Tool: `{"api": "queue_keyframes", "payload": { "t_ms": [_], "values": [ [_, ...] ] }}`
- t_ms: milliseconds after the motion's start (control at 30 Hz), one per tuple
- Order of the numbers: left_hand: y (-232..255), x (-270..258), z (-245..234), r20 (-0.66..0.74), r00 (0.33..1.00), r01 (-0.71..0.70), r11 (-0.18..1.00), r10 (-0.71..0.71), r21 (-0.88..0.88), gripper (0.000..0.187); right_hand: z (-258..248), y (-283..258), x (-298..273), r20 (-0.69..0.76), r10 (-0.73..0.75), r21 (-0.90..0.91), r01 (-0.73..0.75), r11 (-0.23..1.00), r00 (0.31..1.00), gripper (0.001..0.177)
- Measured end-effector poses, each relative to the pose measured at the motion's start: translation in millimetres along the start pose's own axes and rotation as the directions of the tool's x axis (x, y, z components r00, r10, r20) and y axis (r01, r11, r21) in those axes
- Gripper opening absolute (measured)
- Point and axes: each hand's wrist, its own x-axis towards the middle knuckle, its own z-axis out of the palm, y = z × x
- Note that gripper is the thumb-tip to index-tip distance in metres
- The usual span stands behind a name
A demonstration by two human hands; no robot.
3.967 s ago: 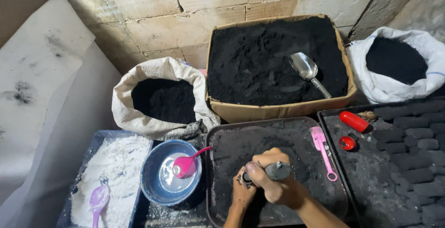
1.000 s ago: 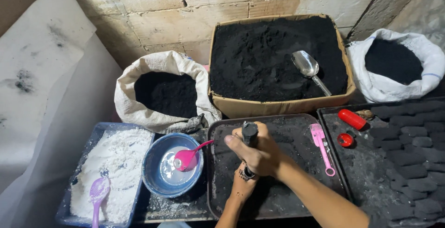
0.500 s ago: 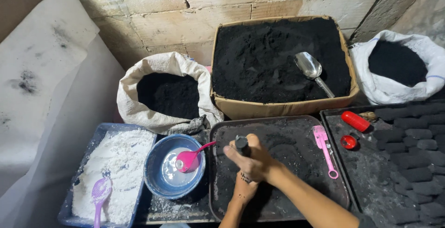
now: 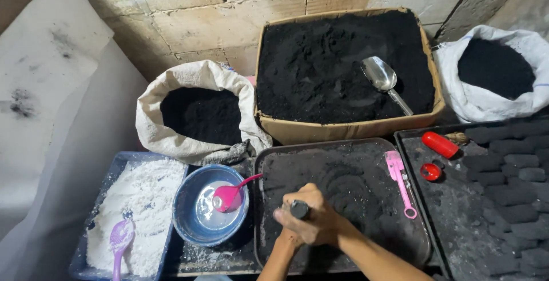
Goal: Making charcoal briquettes by manually filling a metal mold with powder and compressing it with a rod
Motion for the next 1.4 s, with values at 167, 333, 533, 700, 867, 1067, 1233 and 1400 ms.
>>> {"api": "queue_keyframes", "payload": {
  "t_ms": [167, 333, 533, 700, 867, 1067, 1233, 1400],
  "values": [
    [-12, 8, -5, 0.062, 0.998, -0.011, 0.991, 0.02, -0.136, 0.029, -1, -7, -1, 0.019, -0.019, 0.055, 0.018, 0.998, 1.0, 0.043],
    [-16, 7, -2, 0.257, 0.962, 0.003, 0.934, 0.095, -0.357, 0.021, -9, -7, -3, 0.002, 0.083, 0.115, -0.082, 0.99, 0.997, 0.044],
    [-25, -7, 19, 0.452, 0.859, 0.074, 0.816, 0.24, -0.573, 0.012, -10, -6, -1, -0.033, 0.065, 0.195, -0.057, 0.979, 0.997, 0.045],
    [-30, -35, 40, 0.567, 0.728, 0.187, 0.684, 0.385, -0.705, 0.006, -11, -5, -4, -0.009, 0.023, 0.164, -0.021, 0.986, 1.0, 0.043],
    [-46, -55, 59, 0.618, 0.595, 0.343, 0.533, 0.514, -0.774, 0.007, -13, -3, -4, -0.004, 0.077, 0.097, -0.076, 0.992, 0.997, 0.038],
    [-58, -94, 86, 0.588, 0.408, 0.533, 0.34, 0.699, -0.775, 0.015, -14, -17, 1, -0.048, 0.211, 0.172, -0.2, 0.965, 0.976, 0.041],
    [-47, -121, 117, 0.482, 0.274, 0.684, 0.183, 0.832, -0.706, 0.022, -19, -29, 0, -0.108, 0.2, 0.012, -0.199, 0.98, 0.974, 0.045],
    [-30, -155, 141, 0.367, 0.182, 0.798, 0.081, 0.912, -0.597, 0.028, -26, -55, 6, -0.155, 0.177, -0.061, -0.188, 0.98, 0.972, 0.043]
  ]
}}
